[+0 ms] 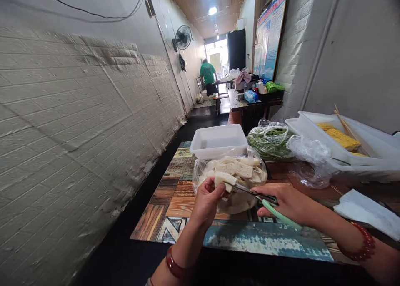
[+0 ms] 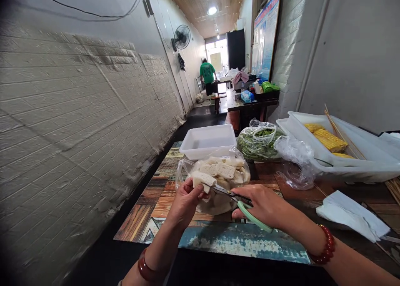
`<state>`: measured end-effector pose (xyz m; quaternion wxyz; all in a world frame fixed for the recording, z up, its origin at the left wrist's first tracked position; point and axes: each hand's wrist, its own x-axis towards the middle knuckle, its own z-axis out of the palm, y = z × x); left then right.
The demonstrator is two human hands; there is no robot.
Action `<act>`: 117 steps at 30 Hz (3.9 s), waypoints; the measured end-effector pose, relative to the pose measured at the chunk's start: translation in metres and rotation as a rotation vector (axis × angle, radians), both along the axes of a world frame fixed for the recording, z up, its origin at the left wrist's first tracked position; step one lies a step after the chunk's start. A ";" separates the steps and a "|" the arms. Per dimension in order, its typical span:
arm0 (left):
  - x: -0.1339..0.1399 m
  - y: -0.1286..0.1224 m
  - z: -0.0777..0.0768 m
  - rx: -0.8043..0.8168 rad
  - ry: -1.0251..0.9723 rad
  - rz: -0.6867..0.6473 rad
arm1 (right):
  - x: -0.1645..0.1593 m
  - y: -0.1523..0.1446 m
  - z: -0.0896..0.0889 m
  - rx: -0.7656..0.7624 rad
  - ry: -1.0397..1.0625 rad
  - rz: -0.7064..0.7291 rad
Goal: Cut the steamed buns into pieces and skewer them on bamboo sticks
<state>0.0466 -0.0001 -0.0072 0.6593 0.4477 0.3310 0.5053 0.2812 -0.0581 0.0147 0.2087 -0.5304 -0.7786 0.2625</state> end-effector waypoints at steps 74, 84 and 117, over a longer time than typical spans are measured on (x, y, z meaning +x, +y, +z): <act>-0.010 0.006 -0.004 0.013 0.070 -0.111 | -0.002 0.009 0.004 -0.083 -0.006 -0.025; -0.012 0.007 -0.002 0.069 0.169 -0.059 | -0.007 0.016 0.008 -0.114 -0.036 -0.009; -0.025 0.015 0.006 -0.089 0.034 0.054 | -0.028 0.059 -0.002 -0.023 0.045 0.126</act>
